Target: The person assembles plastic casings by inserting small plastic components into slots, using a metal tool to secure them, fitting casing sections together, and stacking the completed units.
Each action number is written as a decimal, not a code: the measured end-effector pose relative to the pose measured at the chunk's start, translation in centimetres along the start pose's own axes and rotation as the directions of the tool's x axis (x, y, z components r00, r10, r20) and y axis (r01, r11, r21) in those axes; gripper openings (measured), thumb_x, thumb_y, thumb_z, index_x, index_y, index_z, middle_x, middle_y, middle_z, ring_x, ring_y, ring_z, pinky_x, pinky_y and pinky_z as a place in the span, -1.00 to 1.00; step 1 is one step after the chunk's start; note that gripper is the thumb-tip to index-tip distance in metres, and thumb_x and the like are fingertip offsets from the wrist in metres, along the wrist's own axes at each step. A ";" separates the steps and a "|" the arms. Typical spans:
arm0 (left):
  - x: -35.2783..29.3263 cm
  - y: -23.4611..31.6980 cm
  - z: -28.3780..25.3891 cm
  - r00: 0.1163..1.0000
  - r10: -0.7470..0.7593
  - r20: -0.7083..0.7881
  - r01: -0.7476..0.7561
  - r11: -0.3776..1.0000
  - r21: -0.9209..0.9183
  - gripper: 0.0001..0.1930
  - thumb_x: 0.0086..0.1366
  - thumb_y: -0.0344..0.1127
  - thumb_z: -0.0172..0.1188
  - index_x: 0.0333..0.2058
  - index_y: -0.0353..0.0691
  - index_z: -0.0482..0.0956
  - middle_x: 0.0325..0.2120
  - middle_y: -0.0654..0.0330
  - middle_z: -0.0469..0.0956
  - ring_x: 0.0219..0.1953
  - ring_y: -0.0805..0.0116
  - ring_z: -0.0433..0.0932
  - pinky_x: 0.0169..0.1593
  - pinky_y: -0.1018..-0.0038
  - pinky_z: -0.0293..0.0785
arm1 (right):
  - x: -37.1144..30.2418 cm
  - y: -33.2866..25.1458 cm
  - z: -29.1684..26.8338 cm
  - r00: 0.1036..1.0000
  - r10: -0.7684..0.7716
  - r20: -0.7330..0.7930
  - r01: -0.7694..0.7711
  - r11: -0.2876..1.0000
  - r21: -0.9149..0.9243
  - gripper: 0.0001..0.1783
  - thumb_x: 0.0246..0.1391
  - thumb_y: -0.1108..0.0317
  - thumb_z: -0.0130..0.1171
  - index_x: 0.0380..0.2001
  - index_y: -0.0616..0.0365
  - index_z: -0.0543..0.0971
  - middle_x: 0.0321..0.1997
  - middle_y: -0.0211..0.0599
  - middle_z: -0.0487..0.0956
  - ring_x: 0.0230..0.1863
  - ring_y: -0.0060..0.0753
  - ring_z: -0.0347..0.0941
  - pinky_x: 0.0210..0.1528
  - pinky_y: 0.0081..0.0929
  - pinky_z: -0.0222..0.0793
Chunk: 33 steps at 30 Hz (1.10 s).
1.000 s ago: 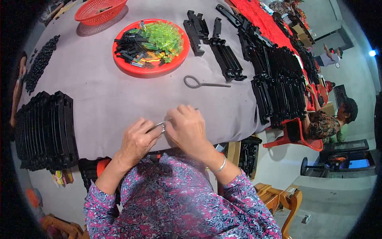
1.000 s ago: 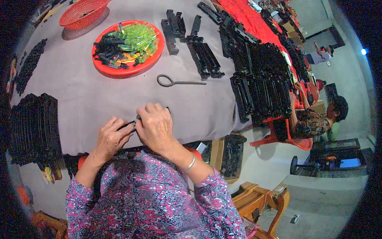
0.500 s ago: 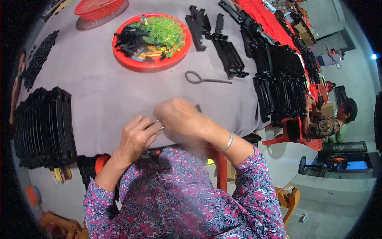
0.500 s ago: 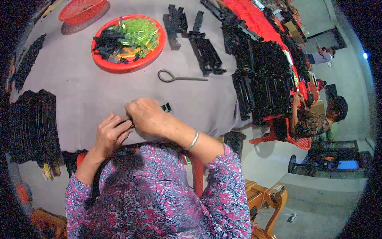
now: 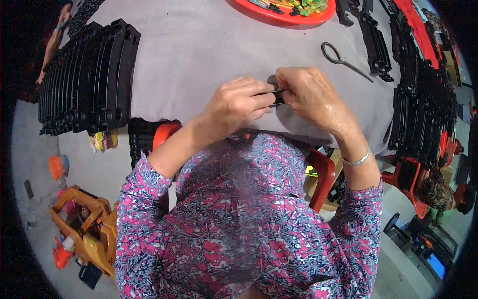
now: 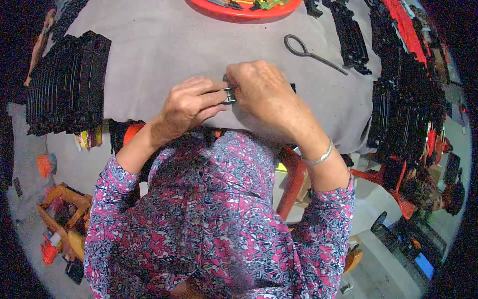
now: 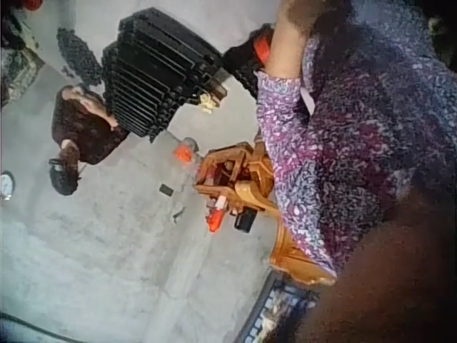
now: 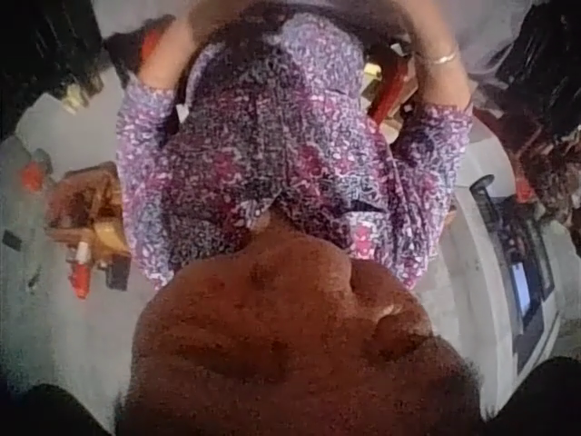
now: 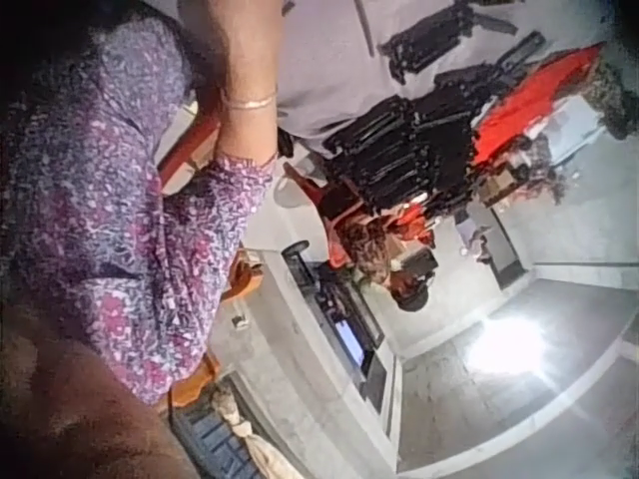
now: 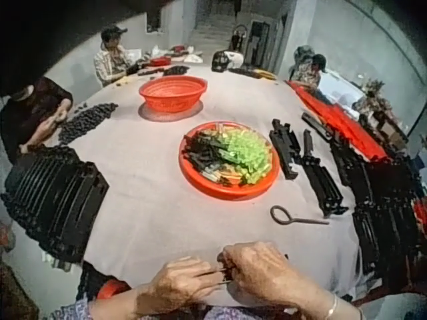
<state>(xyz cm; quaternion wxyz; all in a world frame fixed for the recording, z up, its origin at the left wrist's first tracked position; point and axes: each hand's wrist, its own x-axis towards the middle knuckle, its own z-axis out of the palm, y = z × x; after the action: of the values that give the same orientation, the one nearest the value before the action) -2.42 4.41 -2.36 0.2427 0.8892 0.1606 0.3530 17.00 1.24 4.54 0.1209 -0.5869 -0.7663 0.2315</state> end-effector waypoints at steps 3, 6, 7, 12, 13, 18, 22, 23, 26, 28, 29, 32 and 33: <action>0.1 0.0 -0.2 1.000 0.006 0.013 -0.006 1.000 -0.012 -0.79 0.05 -0.35 0.37 -0.32 -0.27 0.64 -0.26 0.11 0.62 -0.26 0.13 0.60 -0.15 0.29 0.53 | 0.1 0.0 0.0 1.000 -0.019 0.013 0.019 1.000 -0.017 -0.87 -0.15 0.55 0.10 -0.43 0.28 0.45 -0.48 0.05 0.51 -0.36 0.23 0.44 -0.32 -0.04 0.32; 0.0 -0.1 -0.6 0.999 0.016 0.029 -0.016 1.000 0.004 -0.79 0.06 -0.36 0.37 -0.31 -0.28 0.64 -0.25 0.11 0.62 -0.25 0.12 0.61 -0.14 0.30 0.53 | 0.4 0.0 0.2 0.999 0.002 0.037 -0.001 1.000 -0.030 -0.87 -0.17 0.54 0.10 -0.44 0.28 0.45 -0.48 0.05 0.51 -0.36 0.22 0.44 -0.33 -0.05 0.32; 0.1 0.0 -0.6 0.999 0.025 0.036 -0.025 1.000 0.010 -0.78 0.05 -0.36 0.37 -0.31 -0.28 0.64 -0.25 0.10 0.62 -0.24 0.12 0.61 -0.14 0.30 0.53 | 0.4 0.2 0.2 0.999 0.005 0.040 -0.004 1.000 -0.028 -0.87 -0.17 0.54 0.10 -0.44 0.28 0.45 -0.48 0.05 0.51 -0.36 0.22 0.44 -0.33 -0.05 0.32; 0.2 -0.1 -0.5 0.999 0.019 0.045 -0.018 1.000 -0.021 -0.78 0.06 -0.35 0.37 -0.30 -0.28 0.63 -0.26 0.10 0.61 -0.22 0.12 0.61 -0.13 0.30 0.54 | 0.4 0.4 -0.1 0.998 -0.032 0.057 0.033 0.999 -0.012 -0.87 -0.19 0.52 0.10 -0.47 0.27 0.45 -0.52 0.03 0.50 -0.39 0.18 0.45 -0.36 -0.08 0.30; 0.2 -0.1 -0.4 0.999 0.029 0.041 -0.028 0.999 -0.022 -0.78 0.06 -0.35 0.37 -0.30 -0.29 0.63 -0.26 0.10 0.61 -0.22 0.12 0.61 -0.13 0.30 0.54 | 0.4 0.2 -0.3 0.998 -0.035 0.050 0.036 0.999 -0.017 -0.87 -0.19 0.52 0.10 -0.47 0.27 0.45 -0.52 0.03 0.50 -0.39 0.18 0.45 -0.36 -0.08 0.30; -0.2 -0.1 -0.1 0.999 0.023 0.022 -0.023 1.000 0.004 -0.77 0.05 -0.34 0.38 -0.30 -0.26 0.62 -0.28 0.11 0.61 -0.23 0.12 0.61 -0.15 0.29 0.54 | 0.4 0.4 -0.3 0.997 0.007 0.076 -0.010 0.999 0.032 -0.85 -0.13 0.47 0.16 -0.41 0.23 0.59 -0.43 0.05 0.59 -0.31 0.16 0.54 -0.26 -0.02 0.41; 1.1 0.9 -1.2 0.987 -0.066 0.148 0.055 0.996 0.076 -0.75 0.02 -0.30 0.39 -0.31 -0.24 0.61 -0.26 0.14 0.57 -0.25 0.10 0.59 -0.16 0.25 0.53 | 0.0 1.3 -0.4 0.998 0.007 0.065 -0.011 0.998 0.063 -0.85 -0.13 0.47 0.15 -0.40 0.22 0.59 -0.44 0.05 0.59 -0.33 0.21 0.52 -0.28 -0.04 0.40; 1.1 1.1 -1.3 0.987 -0.059 0.147 0.048 0.996 0.076 -0.75 0.02 -0.30 0.39 -0.31 -0.24 0.61 -0.26 0.14 0.57 -0.25 0.10 0.59 -0.16 0.25 0.53 | -0.4 1.4 -0.7 1.000 -0.002 0.020 -0.001 0.989 0.145 -0.90 -0.11 0.50 0.15 -0.44 0.26 0.52 -0.53 -0.08 0.53 -0.46 -0.09 0.44 -0.38 -0.20 0.34; 1.5 1.6 -1.4 0.986 -0.095 0.134 0.086 0.994 0.074 -0.72 0.02 -0.26 0.38 -0.30 -0.24 0.60 -0.22 0.14 0.54 -0.26 0.10 0.57 -0.15 0.23 0.51 | -1.8 2.3 -1.4 0.995 0.068 -0.071 -0.047 0.962 0.268 -0.91 -0.04 0.51 0.17 -0.48 0.27 0.46 -0.63 -0.35 0.43 -0.58 -0.53 0.32 -0.50 -0.45 0.24; 1.7 1.7 -1.3 0.992 -0.068 0.102 0.066 0.997 0.027 -0.70 0.00 -0.27 0.39 -0.29 -0.23 0.59 -0.22 0.14 0.52 -0.25 0.10 0.57 -0.16 0.22 0.51 | -2.9 3.5 -1.8 0.983 0.150 -0.110 -0.109 0.943 0.313 -0.89 -0.01 0.50 0.19 -0.48 0.26 0.46 -0.64 -0.48 0.39 -0.57 -0.68 0.27 -0.53 -0.54 0.20; 1.9 1.8 -0.9 0.996 -0.052 0.075 0.049 0.998 0.042 -0.72 0.00 -0.30 0.38 -0.29 -0.20 0.58 -0.24 0.16 0.52 -0.25 0.11 0.56 -0.20 0.23 0.50 | -3.5 4.1 -1.9 0.952 0.214 -0.221 -0.129 0.930 0.344 -0.89 0.03 0.47 0.20 -0.48 0.24 0.47 -0.63 -0.56 0.37 -0.56 -0.73 0.24 -0.53 -0.60 0.17; 2.9 2.1 -0.1 0.982 -0.065 0.175 0.048 0.994 0.098 -0.75 0.01 -0.34 0.37 -0.29 -0.17 0.57 -0.26 0.19 0.51 -0.26 0.12 0.56 -0.22 0.23 0.49 | -5.3 6.5 -1.5 0.854 0.385 -0.350 -0.214 0.873 0.438 -0.87 0.11 0.43 0.20 -0.48 0.20 0.49 -0.60 -0.65 0.34 -0.55 -0.79 0.18 -0.53 -0.69 0.14; 2.7 1.6 0.5 0.989 -0.027 0.146 0.013 0.995 0.095 -0.77 0.03 -0.38 0.35 -0.30 -0.15 0.57 -0.28 0.22 0.51 -0.29 0.13 0.55 -0.25 0.22 0.48 | -6.0 7.4 -0.8 0.802 0.445 -0.398 -0.212 0.836 0.507 -0.86 0.07 0.40 0.21 -0.49 0.22 0.51 -0.63 -0.57 0.38 -0.55 -0.74 0.23 -0.52 -0.61 0.21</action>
<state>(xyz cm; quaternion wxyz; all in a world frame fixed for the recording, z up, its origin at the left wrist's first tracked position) -0.02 4.19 -0.30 0.2154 0.9216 0.1677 0.2758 25.26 -2.77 2.07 0.4008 -0.7109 -0.5187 0.2549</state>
